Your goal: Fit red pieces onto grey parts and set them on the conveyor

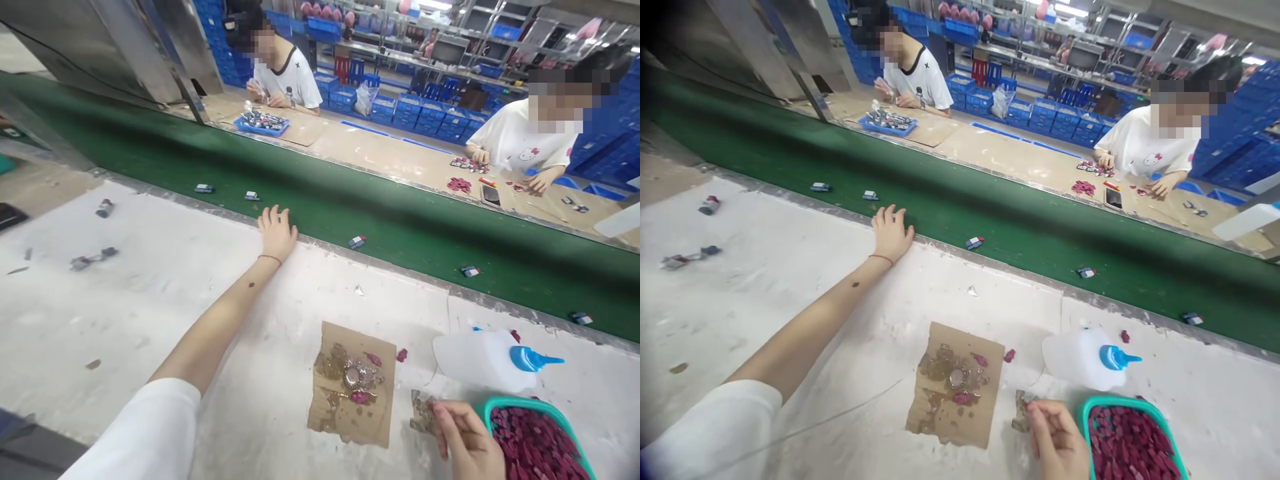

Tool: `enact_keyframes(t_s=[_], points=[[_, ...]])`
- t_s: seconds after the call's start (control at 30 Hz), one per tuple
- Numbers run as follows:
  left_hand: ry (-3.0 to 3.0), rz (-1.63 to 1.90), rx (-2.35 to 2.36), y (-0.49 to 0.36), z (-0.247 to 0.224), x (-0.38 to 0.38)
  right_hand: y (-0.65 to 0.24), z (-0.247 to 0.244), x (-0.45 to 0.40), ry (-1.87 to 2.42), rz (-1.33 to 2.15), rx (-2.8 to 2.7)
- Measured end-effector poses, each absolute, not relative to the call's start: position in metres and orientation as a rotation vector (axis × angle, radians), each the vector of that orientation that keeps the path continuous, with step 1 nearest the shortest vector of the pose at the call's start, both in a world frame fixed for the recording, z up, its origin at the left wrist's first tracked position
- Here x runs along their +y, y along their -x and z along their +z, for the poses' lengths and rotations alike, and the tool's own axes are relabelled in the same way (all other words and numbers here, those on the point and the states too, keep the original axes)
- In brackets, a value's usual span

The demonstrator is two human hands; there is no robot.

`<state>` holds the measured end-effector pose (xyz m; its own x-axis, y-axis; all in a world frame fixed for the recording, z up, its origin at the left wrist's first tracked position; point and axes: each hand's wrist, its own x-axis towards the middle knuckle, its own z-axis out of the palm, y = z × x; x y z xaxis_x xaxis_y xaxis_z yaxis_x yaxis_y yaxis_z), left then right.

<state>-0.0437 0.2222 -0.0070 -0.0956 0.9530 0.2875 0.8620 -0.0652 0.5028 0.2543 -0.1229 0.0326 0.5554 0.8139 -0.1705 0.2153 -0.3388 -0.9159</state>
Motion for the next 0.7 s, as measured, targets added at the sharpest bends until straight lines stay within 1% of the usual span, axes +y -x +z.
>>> enact_keyframes(t_s=[0.2, 0.37, 0.43, 0.57, 0.7], points=[[-1.844, 0.959, 1.958, 0.065, -0.003, 0.232, -0.223, 0.021, -0.097, 1.754, 0.913, -0.989], [-1.742, 1.103, 1.777, 0.058, 0.006, 0.214, -0.204, 0.019, -0.085, 1.712, 0.862, -1.38], [-1.674, 1.118, 1.676, 0.05, 0.005, 0.196, -0.198, 0.019, -0.079, 1.648, 0.797, -1.593], [-1.546, 1.039, 1.442, 0.032, 0.001, 0.141, -0.193, 0.016, -0.069, 1.537, 0.645, -1.968], [-1.269, 0.901, 1.098, 0.021, 0.008, 0.081, -0.193, 0.012, -0.067, 1.538, 0.589, -2.135]])
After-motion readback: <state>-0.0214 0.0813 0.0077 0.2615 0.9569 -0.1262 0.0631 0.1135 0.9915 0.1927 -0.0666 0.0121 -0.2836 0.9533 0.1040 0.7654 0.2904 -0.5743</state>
